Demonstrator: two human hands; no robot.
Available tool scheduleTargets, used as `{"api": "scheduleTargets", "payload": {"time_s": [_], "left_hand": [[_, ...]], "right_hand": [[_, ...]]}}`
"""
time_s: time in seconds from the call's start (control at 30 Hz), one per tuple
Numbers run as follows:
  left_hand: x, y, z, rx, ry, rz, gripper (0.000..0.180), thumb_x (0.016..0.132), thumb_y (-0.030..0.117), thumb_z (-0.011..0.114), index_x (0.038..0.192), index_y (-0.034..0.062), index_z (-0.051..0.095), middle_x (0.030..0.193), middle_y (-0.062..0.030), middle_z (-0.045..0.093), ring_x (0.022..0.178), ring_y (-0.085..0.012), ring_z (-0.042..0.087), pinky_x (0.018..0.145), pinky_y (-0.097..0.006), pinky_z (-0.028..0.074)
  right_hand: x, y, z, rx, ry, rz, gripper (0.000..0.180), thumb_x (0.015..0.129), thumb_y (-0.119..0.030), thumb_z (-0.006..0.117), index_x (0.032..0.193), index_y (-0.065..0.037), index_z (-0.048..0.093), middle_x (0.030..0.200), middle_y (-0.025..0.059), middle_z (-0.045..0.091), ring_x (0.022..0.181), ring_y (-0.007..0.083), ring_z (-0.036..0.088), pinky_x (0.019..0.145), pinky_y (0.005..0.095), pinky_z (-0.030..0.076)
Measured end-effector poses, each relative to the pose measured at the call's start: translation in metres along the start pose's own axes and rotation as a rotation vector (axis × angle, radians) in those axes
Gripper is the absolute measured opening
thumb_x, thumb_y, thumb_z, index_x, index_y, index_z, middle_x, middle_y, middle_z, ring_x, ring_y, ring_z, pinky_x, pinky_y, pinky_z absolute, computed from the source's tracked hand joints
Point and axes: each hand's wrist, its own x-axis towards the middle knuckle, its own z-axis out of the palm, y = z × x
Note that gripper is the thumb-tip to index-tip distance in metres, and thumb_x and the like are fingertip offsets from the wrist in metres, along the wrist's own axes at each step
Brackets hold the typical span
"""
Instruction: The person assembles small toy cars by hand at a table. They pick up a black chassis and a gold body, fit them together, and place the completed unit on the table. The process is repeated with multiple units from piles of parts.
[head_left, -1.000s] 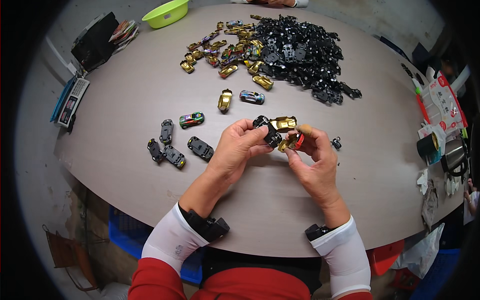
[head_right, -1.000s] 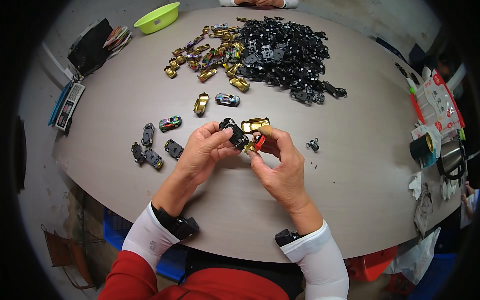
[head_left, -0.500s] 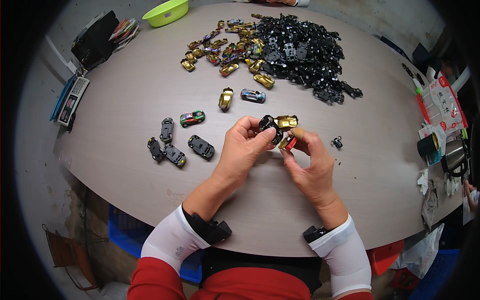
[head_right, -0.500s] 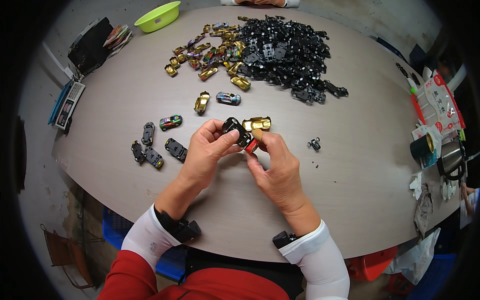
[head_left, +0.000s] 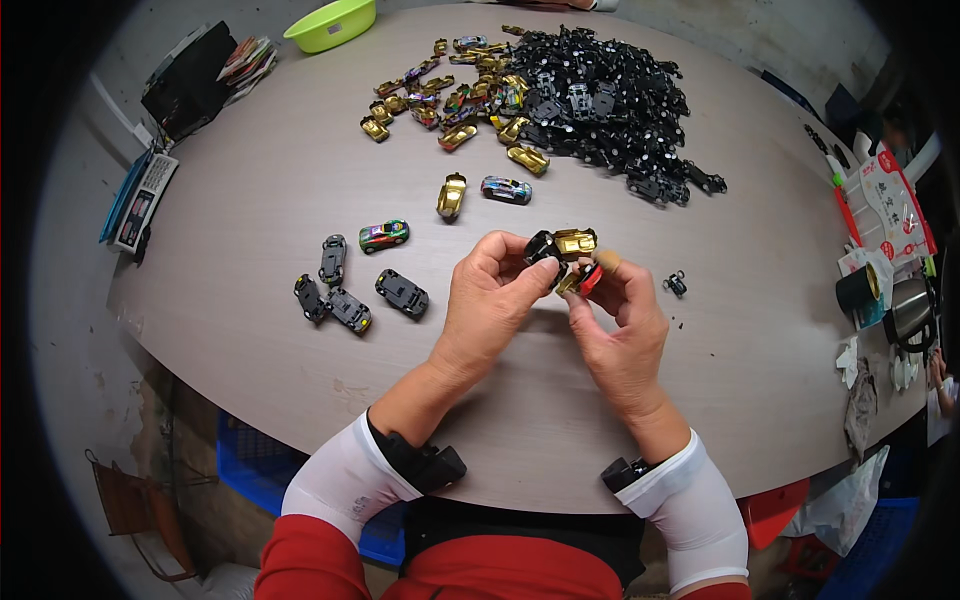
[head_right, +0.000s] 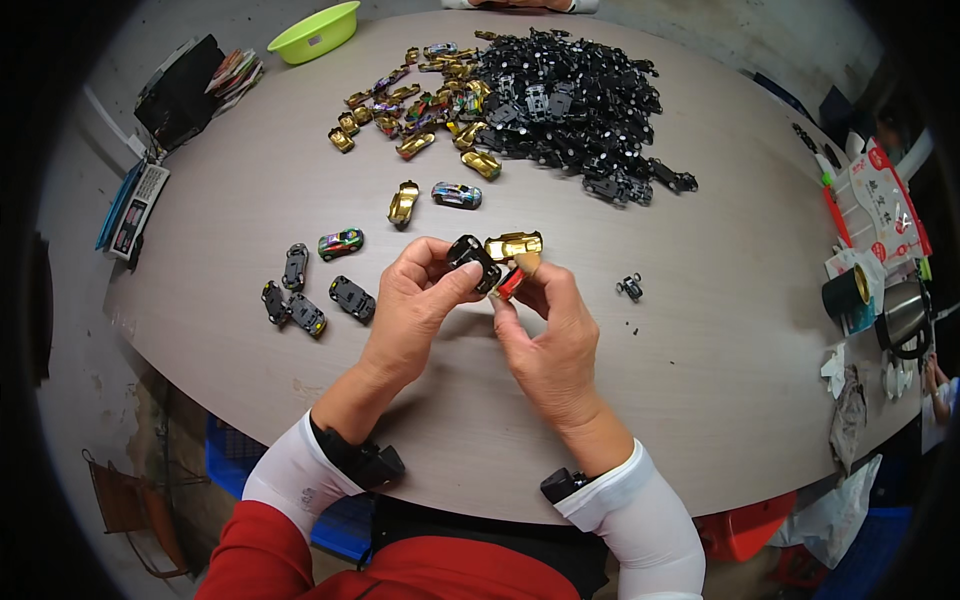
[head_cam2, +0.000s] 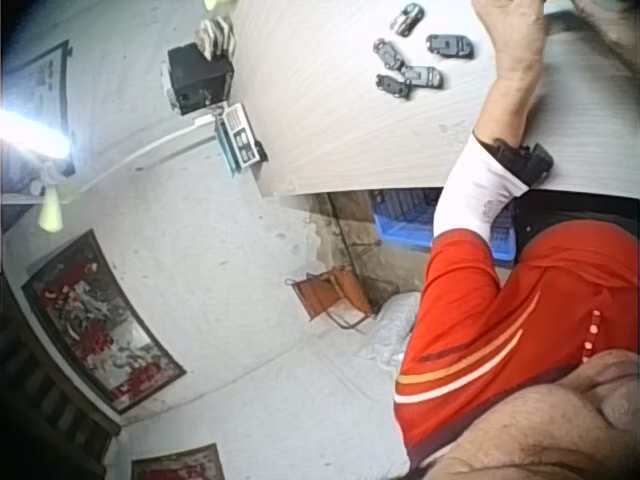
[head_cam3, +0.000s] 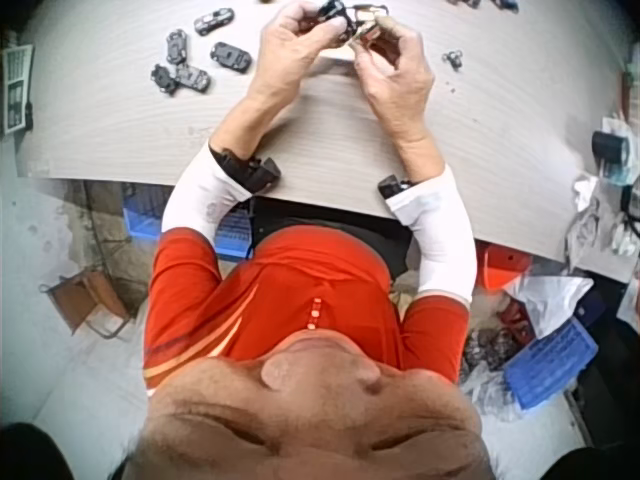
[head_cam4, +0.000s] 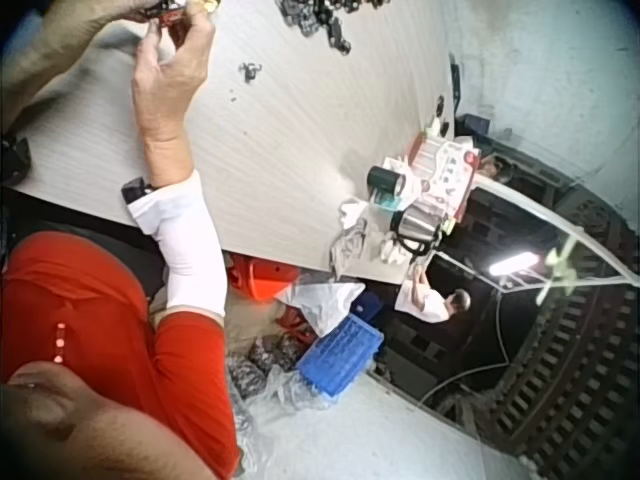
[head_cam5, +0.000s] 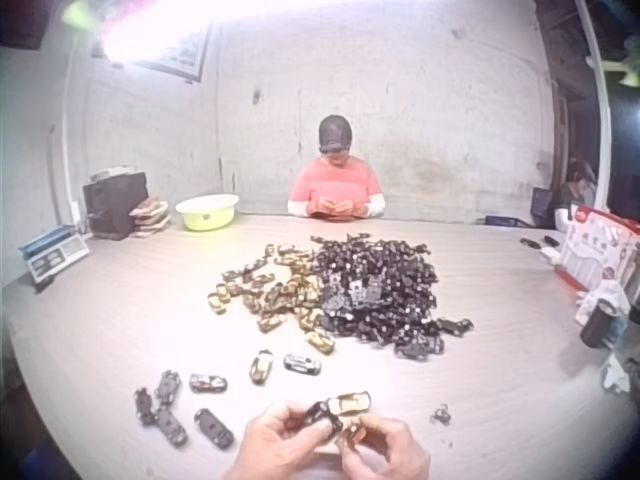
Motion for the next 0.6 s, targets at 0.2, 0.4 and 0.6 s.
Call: {"api": "scheduleTargets", "payload": {"time_s": [0.2,0.4,0.6], "left_hand": [[-0.001,-0.001,-0.001,0.025,-0.065,-0.018,0.015,0.089,0.010,0.063,0.100,0.0008,0.059,0.093,-0.0053,0.065,0.083,-0.0092,0.062,0.078,-0.026,0.054],[0.000,-0.008,-0.003,0.025,-0.201,-0.127,0.024,0.094,0.011,0.056,0.113,-0.0022,0.059,0.103,-0.0061,0.064,0.092,-0.0109,0.061,0.081,-0.027,0.052],[0.000,-0.013,-0.005,0.028,-0.250,-0.124,0.026,0.096,0.009,0.051,0.118,-0.0041,0.057,0.105,-0.0077,0.064,0.094,-0.0141,0.061,0.084,-0.030,0.052]], "right_hand": [[0.001,0.003,-0.002,-0.020,-0.028,0.006,0.041,0.076,0.004,0.068,0.113,-0.002,0.052,0.101,0.0120,0.064,0.087,0.0230,0.068,0.078,0.0313,0.056],[0.006,-0.005,-0.007,-0.088,-0.067,0.121,0.041,0.078,0.002,0.066,0.116,-0.003,0.052,0.100,0.0118,0.064,0.085,0.0217,0.069,0.076,0.0310,0.056],[0.008,-0.009,-0.010,-0.041,-0.110,0.149,0.034,0.077,0.003,0.065,0.109,-0.003,0.057,0.098,0.0113,0.064,0.082,0.0205,0.068,0.073,0.0294,0.057]]}}
